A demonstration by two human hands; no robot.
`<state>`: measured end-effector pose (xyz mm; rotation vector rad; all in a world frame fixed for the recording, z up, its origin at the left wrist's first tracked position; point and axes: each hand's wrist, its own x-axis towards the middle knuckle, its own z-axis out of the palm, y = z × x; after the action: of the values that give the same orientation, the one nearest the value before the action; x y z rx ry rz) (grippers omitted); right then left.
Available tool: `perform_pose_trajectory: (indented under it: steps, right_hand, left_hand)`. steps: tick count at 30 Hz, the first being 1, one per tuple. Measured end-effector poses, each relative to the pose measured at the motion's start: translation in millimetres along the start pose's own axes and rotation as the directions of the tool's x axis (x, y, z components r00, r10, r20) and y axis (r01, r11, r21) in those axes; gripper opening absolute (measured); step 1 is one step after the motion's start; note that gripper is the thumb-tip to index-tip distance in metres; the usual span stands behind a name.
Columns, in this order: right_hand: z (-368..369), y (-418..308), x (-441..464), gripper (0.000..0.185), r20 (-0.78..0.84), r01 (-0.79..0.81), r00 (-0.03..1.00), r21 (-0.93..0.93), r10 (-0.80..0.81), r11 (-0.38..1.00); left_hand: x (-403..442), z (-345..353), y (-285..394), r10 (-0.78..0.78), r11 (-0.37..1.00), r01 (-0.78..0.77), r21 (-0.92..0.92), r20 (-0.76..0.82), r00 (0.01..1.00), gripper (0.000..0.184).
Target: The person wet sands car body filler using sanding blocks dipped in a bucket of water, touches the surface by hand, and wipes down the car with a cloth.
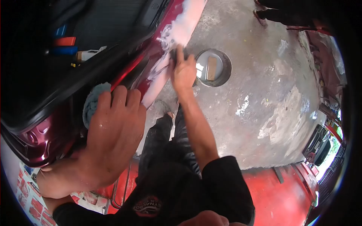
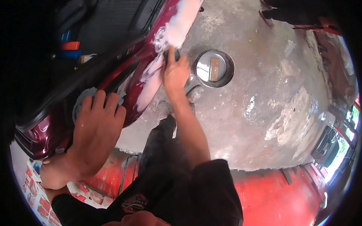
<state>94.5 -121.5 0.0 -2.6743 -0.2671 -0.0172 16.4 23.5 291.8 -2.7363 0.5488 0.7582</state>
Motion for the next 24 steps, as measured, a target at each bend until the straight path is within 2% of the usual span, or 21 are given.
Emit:
perform_pose_trajectory:
  steps: [1,3,6,7,9,12,15,16,19,20,23,24]
  right_hand:
    - [-5.0,-9.0,-18.2,0.066,0.001,-0.022,1.000,0.117,0.022,0.993]
    - [-19.5,-13.4,-42.2,0.067,0.085,0.027,0.995,0.217,-0.046,0.976]
    - [1.9,21.1,4.8,0.068,-0.012,0.200,0.980,0.056,-0.199,0.978]
    - [5.7,28.9,34.4,0.067,0.017,0.215,0.977,-0.023,-0.214,0.976]
    - [9.0,31.7,79.5,0.066,-0.072,0.301,0.947,-0.143,-0.314,0.943]
    - [18.8,37.2,65.6,0.066,-0.074,0.268,0.960,-0.045,-0.271,0.962]
    - [3.1,35.5,16.6,0.066,0.033,0.237,0.968,0.199,-0.248,0.951]
    - [-0.7,38.1,17.6,0.066,0.101,0.212,0.967,0.201,-0.235,0.956]
    - [10.0,39.9,81.1,0.065,-0.029,0.414,0.910,0.017,-0.414,0.910]
    - [11.0,32.7,102.7,0.057,0.002,0.390,0.921,-0.022,-0.390,0.921]
    - [18.3,26.8,116.6,0.057,-0.052,0.364,0.929,-0.046,-0.366,0.930]
    - [19.8,31.0,105.2,0.056,0.013,0.353,0.936,-0.025,-0.353,0.935]
  left_hand:
    - [-1.7,0.5,0.6,0.002,1.000,-0.002,0.000,0.004,1.000,0.012]
    - [-3.2,2.0,1.4,0.000,1.000,0.000,-0.011,0.015,1.000,0.011]
    - [-2.4,0.2,2.5,-0.009,1.000,0.009,-0.021,0.023,1.000,0.010]
    - [-2.1,1.0,2.6,-0.011,1.000,0.012,-0.017,0.025,1.000,0.009]
    - [-1.2,1.1,1.3,-0.006,1.000,0.006,0.007,0.012,1.000,0.009]
    - [-1.1,1.3,-1.7,0.019,0.999,-0.017,0.044,-0.032,0.999,0.008]
    - [-4.7,3.1,-0.4,0.012,1.000,-0.010,0.029,-0.041,0.999,0.008]
    - [-5.2,3.4,0.3,0.007,1.000,-0.007,0.008,-0.033,0.999,0.008]
    - [-2.7,2.1,0.4,-0.004,0.999,0.003,-0.044,-0.022,1.000,0.009]
    - [-1.7,1.3,1.0,-0.002,0.998,0.001,-0.062,-0.017,1.000,0.010]
    - [0.0,0.4,-0.9,0.007,1.000,-0.007,0.005,-0.010,1.000,0.010]
    - [-0.4,-0.1,-1.0,0.015,1.000,-0.015,0.010,-0.016,1.000,0.010]
